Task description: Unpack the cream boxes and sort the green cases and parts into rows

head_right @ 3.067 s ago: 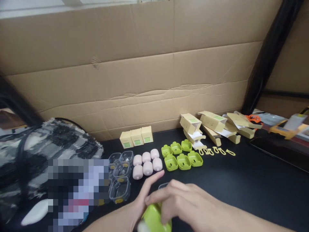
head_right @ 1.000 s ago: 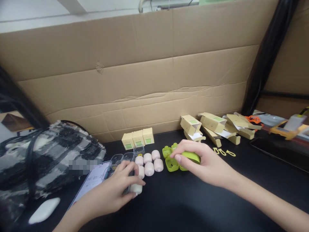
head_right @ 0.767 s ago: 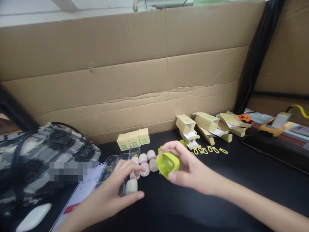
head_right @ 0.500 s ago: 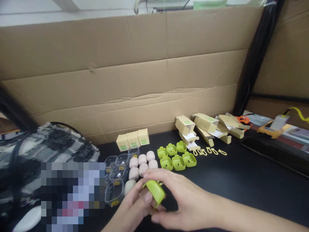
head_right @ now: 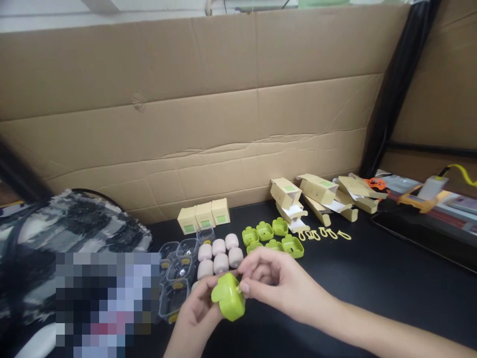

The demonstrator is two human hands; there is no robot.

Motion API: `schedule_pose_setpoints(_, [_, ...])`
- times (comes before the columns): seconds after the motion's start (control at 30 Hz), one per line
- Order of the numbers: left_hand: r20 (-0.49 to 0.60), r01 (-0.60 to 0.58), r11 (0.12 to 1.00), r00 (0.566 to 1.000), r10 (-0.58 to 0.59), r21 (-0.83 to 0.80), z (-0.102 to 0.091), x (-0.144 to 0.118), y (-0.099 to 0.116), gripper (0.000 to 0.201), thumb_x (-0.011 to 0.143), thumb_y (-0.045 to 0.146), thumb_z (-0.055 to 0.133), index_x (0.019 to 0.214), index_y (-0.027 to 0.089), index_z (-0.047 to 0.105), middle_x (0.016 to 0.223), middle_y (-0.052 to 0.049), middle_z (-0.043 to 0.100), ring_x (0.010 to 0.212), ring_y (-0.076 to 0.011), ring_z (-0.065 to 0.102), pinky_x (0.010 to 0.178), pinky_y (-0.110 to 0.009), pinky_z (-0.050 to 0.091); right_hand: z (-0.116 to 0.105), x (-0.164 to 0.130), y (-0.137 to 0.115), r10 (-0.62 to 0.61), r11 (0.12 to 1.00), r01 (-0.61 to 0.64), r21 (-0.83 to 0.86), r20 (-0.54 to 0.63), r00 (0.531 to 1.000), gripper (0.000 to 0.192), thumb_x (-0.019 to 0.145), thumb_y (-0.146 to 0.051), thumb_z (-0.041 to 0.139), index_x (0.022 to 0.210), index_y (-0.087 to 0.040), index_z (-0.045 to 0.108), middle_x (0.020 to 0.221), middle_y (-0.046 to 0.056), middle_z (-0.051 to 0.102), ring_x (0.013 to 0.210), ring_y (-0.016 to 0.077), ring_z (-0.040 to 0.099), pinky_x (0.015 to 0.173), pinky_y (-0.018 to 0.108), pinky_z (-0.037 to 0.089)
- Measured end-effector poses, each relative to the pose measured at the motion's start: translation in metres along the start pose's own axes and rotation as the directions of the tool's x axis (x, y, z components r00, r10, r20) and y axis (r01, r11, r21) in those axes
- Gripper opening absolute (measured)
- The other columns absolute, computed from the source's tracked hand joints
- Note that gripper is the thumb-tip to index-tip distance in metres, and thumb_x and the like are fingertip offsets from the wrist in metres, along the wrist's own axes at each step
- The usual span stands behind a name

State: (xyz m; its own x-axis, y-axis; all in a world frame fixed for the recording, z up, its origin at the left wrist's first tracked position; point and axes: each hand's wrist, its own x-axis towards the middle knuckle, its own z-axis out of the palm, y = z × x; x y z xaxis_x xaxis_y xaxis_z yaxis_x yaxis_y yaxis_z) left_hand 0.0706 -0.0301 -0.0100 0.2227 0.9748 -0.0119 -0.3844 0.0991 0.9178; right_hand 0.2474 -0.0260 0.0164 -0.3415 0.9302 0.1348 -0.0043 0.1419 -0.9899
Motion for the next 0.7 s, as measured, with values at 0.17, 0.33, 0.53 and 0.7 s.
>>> schedule_pose_setpoints(0.17, [0.044,-0.05,0.988,0.998,0.044,0.143,-0.002,-0.003,0.003,0.026,0.066,0.037,0.081,0.084,0.021,0.071,0.078,-0.002,0.073,0.077,-0.0176,0.066,0.073,-0.024,0.049,0.001,-0.002,0.008,-0.129,0.988,0.125,-0.086,-0.046,0.991,0.02,0.082,-0.034,0.069,0.076,-0.017,0.06,0.068,0.0,0.059,0.062,0.0112,0.055,0.059,0.023,0.045])
schedule_pose_setpoints(0.33, [0.092,-0.02,0.995,0.996,0.011,0.098,-0.002,-0.002,0.0,0.023,0.067,0.03,0.081,0.083,0.022,0.069,0.08,-0.002,0.074,0.074,-0.0175,0.066,0.069,-0.025,0.048,0.011,-0.011,0.021,-0.324,0.939,0.313,-0.145,-0.057,0.944,0.017,0.092,-0.031,0.057,0.079,-0.019,0.056,0.071,0.0,0.056,0.063,0.0118,0.055,0.059,0.023,0.045])
schedule_pose_setpoints(0.53, [0.138,0.032,0.999,0.99,-0.033,0.009,-0.001,-0.003,0.001,0.028,0.064,0.038,0.082,0.084,0.022,0.072,0.081,-0.005,0.075,0.08,-0.0234,0.069,0.076,-0.033,0.051,0.017,-0.014,0.033,-0.402,0.911,0.38,-0.164,-0.139,0.905,0.015,0.094,-0.029,0.054,0.081,-0.021,0.054,0.076,0.001,0.055,0.066,0.0124,0.054,0.06,0.023,0.046])
schedule_pose_setpoints(0.7, [0.092,0.047,0.997,0.994,-0.054,0.067,-0.002,-0.001,0.001,0.031,0.058,0.037,0.086,0.078,0.02,0.07,0.076,-0.004,0.073,0.077,-0.0229,0.067,0.074,-0.032,0.05,0.017,-0.013,0.033,-0.483,0.855,0.429,-0.293,-0.145,0.864,0.016,0.091,-0.026,0.059,0.076,-0.021,0.055,0.07,0.0,0.057,0.063,0.0131,0.055,0.058,0.023,0.047])
